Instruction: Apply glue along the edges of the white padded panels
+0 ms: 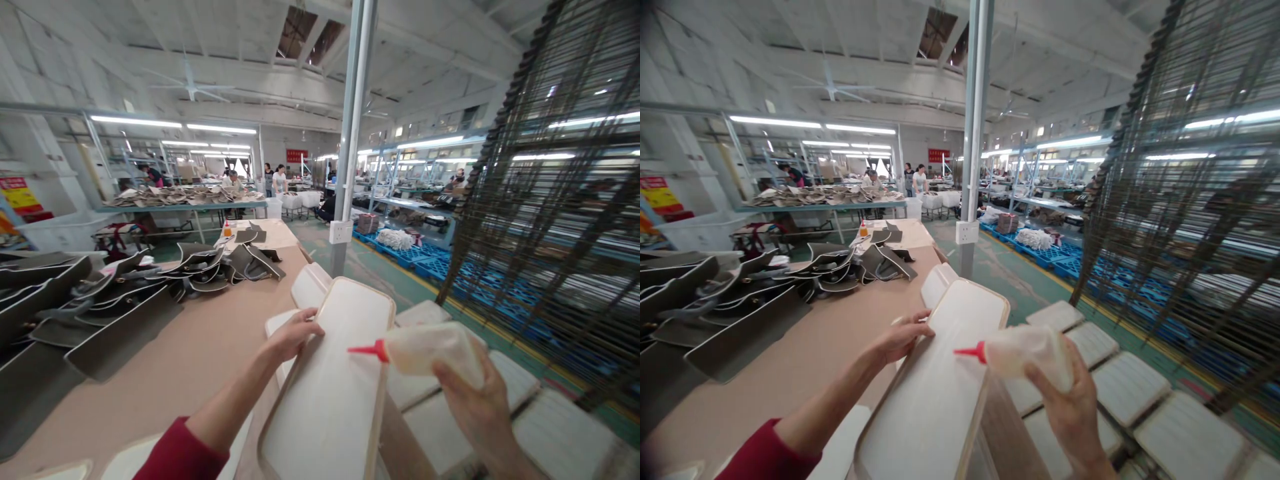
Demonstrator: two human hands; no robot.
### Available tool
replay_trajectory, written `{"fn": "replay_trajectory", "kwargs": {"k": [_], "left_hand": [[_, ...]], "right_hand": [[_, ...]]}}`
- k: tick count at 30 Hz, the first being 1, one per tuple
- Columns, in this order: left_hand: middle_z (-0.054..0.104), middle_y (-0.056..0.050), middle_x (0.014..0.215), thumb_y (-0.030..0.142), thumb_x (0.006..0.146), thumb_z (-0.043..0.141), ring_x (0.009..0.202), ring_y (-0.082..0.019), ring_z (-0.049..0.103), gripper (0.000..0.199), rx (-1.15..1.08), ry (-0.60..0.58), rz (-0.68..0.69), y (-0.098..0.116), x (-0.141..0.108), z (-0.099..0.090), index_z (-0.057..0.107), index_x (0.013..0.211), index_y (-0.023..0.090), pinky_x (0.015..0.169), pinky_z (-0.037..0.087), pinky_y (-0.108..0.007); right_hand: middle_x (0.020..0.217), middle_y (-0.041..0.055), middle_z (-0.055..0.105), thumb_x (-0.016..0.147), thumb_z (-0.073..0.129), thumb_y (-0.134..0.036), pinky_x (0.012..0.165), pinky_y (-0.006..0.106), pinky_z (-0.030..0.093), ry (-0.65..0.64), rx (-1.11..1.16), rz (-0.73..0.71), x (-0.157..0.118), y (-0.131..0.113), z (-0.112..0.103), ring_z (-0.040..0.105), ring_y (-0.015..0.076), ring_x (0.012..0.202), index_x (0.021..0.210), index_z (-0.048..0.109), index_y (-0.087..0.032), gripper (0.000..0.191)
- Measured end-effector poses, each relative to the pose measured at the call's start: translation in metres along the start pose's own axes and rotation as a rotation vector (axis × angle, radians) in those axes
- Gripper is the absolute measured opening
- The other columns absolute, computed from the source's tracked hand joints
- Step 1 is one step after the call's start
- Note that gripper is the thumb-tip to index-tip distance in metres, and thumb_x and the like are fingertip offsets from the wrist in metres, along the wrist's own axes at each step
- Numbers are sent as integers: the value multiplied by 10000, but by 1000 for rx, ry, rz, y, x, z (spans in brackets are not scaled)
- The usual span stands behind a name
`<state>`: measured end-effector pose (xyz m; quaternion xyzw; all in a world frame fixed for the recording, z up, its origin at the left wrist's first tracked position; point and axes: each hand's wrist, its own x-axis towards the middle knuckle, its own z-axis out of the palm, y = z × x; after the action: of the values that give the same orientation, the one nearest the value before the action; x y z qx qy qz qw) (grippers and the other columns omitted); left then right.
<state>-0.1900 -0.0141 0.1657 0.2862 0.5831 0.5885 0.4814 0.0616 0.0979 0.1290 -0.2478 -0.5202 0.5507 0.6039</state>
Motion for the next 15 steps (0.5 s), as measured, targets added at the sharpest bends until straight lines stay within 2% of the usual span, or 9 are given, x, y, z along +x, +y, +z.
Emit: {"fn": "replay_trajectory", "kwargs": {"k": [3,6,7,8,9,10,12,13,15], "left_hand": [[670,6,746,142,503,606,647,-174,619,578,4,-31,-22,1,5,14,585,1079,176,582,483,-249],[671,10,738,154,501,620,634,-174,621,572,40,-15,-33,0,12,31,574,1070,184,571,485,-250],[672,10,738,160,503,628,634,-171,621,559,60,7,-23,0,15,37,572,1059,185,563,482,-244],[674,9,744,167,507,636,639,-168,621,543,79,28,-5,-1,18,44,569,1046,184,557,478,-236],[677,8,753,174,513,645,651,-166,622,526,95,52,17,-1,20,51,567,1033,183,557,476,-229],[681,7,762,178,515,655,663,-165,625,517,108,63,35,-1,22,60,566,1024,179,564,478,-227],[683,5,755,187,510,675,657,-167,624,519,128,49,50,-1,26,81,566,1017,169,564,479,-231],[681,7,736,191,502,684,640,-167,621,524,136,41,51,-1,28,93,568,1012,165,558,477,-235],[674,16,697,197,484,697,610,-165,613,522,147,38,58,-6,33,122,574,990,163,558,473,-240]], "right_hand": [[901,-34,626,538,854,-308,707,156,493,66,44,-4,8,-5,-17,594,126,776,1045,598,-267,569],[860,56,671,455,871,-307,581,257,544,5,20,117,-29,0,-36,627,213,701,999,647,-193,599],[840,85,672,435,858,-367,513,290,541,-6,28,146,-43,1,-44,625,245,667,964,667,-168,597],[852,90,675,436,842,-408,519,324,551,18,57,175,-53,1,-55,632,267,678,988,667,-174,625],[855,78,680,437,846,-391,541,347,561,119,131,214,-59,-2,-70,640,277,697,1003,665,-198,625],[865,62,684,493,838,-388,602,365,571,228,162,198,-59,-7,-90,646,275,743,990,665,-221,553],[959,32,680,611,770,-465,829,431,537,472,209,118,-53,-27,-149,623,281,944,923,653,-261,390],[1033,6,665,654,733,-484,967,443,453,599,225,74,-52,-40,-186,571,269,1073,910,642,-284,338],[1100,6,643,686,711,-483,1085,468,309,797,238,49,-64,-67,-264,485,274,1196,849,636,-292,263]]}}
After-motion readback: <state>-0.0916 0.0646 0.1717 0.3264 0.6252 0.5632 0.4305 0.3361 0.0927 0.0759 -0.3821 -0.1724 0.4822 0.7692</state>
